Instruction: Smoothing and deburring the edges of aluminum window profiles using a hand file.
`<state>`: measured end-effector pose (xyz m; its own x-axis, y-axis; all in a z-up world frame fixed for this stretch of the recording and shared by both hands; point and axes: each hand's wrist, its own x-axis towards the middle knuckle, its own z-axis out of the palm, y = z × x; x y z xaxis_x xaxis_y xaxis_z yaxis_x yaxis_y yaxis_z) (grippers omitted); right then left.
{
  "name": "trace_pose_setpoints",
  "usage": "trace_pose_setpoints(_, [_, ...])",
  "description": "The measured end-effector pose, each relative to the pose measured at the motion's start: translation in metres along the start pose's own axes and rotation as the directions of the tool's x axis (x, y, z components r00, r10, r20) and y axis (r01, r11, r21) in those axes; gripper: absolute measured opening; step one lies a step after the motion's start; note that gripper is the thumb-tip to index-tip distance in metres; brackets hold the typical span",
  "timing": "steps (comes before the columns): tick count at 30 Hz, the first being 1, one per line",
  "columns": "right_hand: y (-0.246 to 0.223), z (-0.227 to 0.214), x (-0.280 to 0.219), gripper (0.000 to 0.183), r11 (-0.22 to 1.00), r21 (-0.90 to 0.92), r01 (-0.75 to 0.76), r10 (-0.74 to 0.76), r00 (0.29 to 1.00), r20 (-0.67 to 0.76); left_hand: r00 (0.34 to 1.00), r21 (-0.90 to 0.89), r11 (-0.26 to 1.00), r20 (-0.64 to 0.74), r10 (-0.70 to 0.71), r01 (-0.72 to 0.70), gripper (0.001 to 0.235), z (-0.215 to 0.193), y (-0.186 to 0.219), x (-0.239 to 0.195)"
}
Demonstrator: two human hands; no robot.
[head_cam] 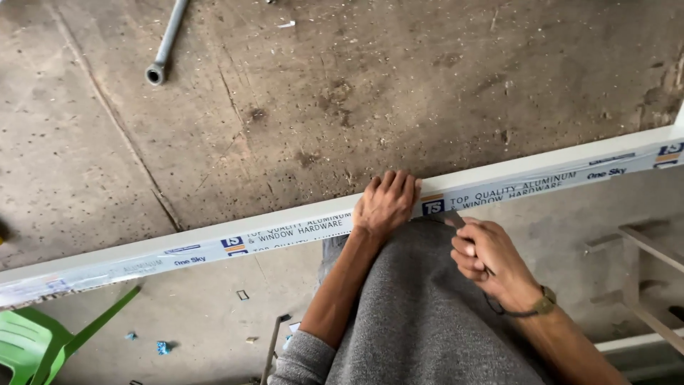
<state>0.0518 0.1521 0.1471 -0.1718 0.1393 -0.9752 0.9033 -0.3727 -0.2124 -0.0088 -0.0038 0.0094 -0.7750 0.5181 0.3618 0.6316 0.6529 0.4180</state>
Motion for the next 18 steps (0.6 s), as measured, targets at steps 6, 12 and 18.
trace_pose_setpoints(6, [0.008, 0.006, 0.01, 0.048, 1.0, 0.017, -0.002, 0.001, 0.999, 0.042, 1.0, 0.034, 0.999, -0.007, 0.014, -0.013, 0.027, 0.001, -0.001, -0.001])
trace_pose_setpoints(12, [0.006, 0.023, 0.003, 0.05, 1.0, 0.017, -0.025, 0.025, 0.999, 0.032, 1.0, 0.007, 1.0, -0.011, 0.007, -0.007, 0.027, 0.002, -0.001, -0.004])
trace_pose_setpoints(18, [-0.017, 0.036, -0.024, 0.057, 0.998, 0.029, -0.058, 0.059, 0.998, -0.003, 1.0, -0.011, 1.0, -0.019, -0.011, 0.011, 0.028, 0.012, 0.002, -0.008])
